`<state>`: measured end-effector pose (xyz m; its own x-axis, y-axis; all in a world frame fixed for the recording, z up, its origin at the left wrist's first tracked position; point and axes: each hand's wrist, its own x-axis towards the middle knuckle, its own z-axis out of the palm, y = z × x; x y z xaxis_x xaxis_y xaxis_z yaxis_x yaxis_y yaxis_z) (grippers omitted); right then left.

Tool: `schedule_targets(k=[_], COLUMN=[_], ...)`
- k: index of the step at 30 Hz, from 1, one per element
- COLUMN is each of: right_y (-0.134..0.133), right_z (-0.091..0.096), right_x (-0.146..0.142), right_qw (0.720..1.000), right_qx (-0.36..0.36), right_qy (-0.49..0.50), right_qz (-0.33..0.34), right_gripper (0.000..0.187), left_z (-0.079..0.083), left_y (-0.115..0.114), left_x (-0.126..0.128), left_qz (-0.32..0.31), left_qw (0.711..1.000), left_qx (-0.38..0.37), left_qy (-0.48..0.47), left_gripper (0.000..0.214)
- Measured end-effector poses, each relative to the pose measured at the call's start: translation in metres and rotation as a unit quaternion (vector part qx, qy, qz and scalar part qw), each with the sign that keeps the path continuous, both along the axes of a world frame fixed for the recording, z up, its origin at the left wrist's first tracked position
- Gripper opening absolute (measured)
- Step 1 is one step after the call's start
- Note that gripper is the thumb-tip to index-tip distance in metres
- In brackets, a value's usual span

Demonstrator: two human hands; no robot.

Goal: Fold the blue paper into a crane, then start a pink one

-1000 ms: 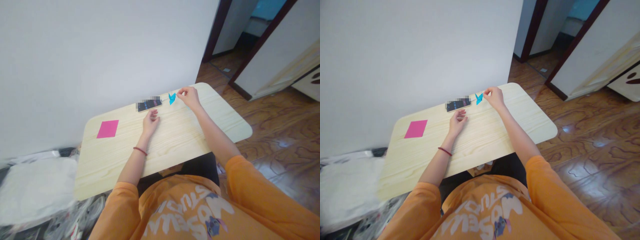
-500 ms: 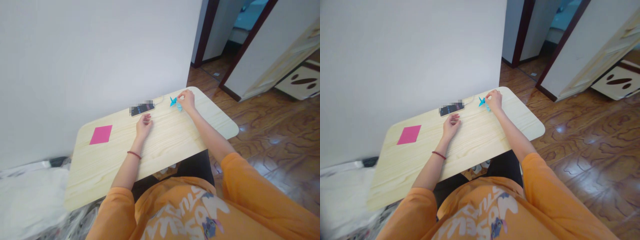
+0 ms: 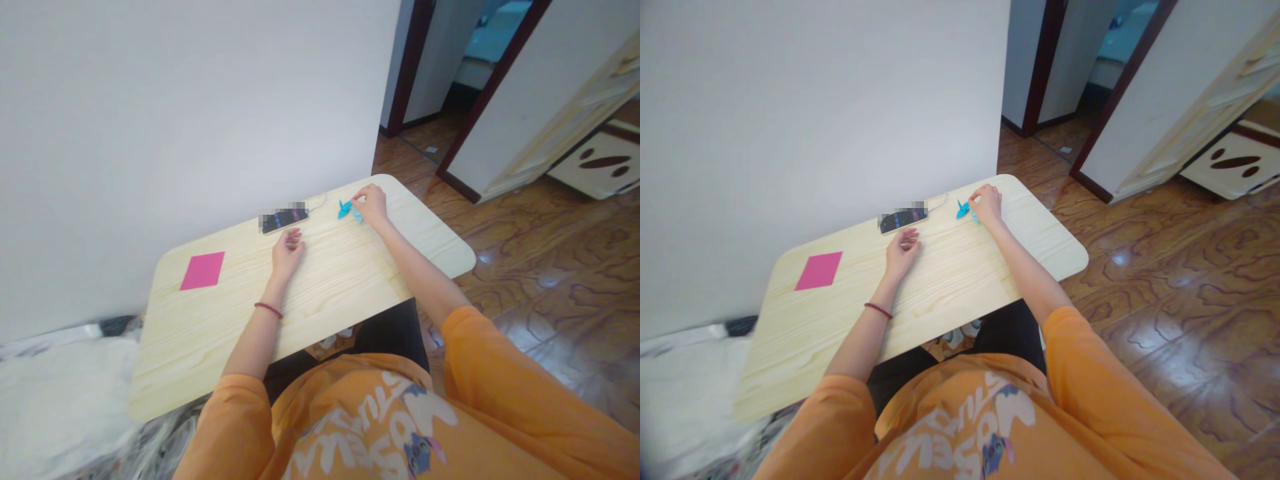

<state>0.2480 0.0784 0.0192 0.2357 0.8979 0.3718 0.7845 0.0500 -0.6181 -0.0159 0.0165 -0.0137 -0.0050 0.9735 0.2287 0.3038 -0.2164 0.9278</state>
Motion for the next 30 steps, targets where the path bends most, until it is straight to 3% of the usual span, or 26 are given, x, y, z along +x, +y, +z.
schedule_targets(k=[7, 14, 22, 30], right_y=[-0.005, -0.011, -0.016, -0.014], right_z=[0.017, 0.027, 0.012, -0.014], right_x=[-0.014, -0.070, -0.147, -0.213], right_qw=[0.999, 0.984, 0.954, 0.930], right_qx=[0.032, 0.042, 0.003, -0.057], right_qy=[0.015, 0.075, 0.092, 0.140], right_qz=[0.029, 0.156, 0.285, 0.334], right_gripper=[0.010, 0.010, 0.010, 0.009], left_z=[0.002, -0.001, 0.022, 0.011], left_y=[-0.002, 0.007, 0.015, 0.008], left_x=[0.003, -0.008, -0.061, -0.110], left_qz=[0.010, 0.070, 0.139, 0.175], left_qw=[1.000, 0.997, 0.988, 0.960], left_qx=[0.009, 0.001, 0.019, 0.047], left_qy=[-0.020, -0.026, 0.060, 0.212], left_gripper=[0.031, 0.017, 0.015, 0.027])
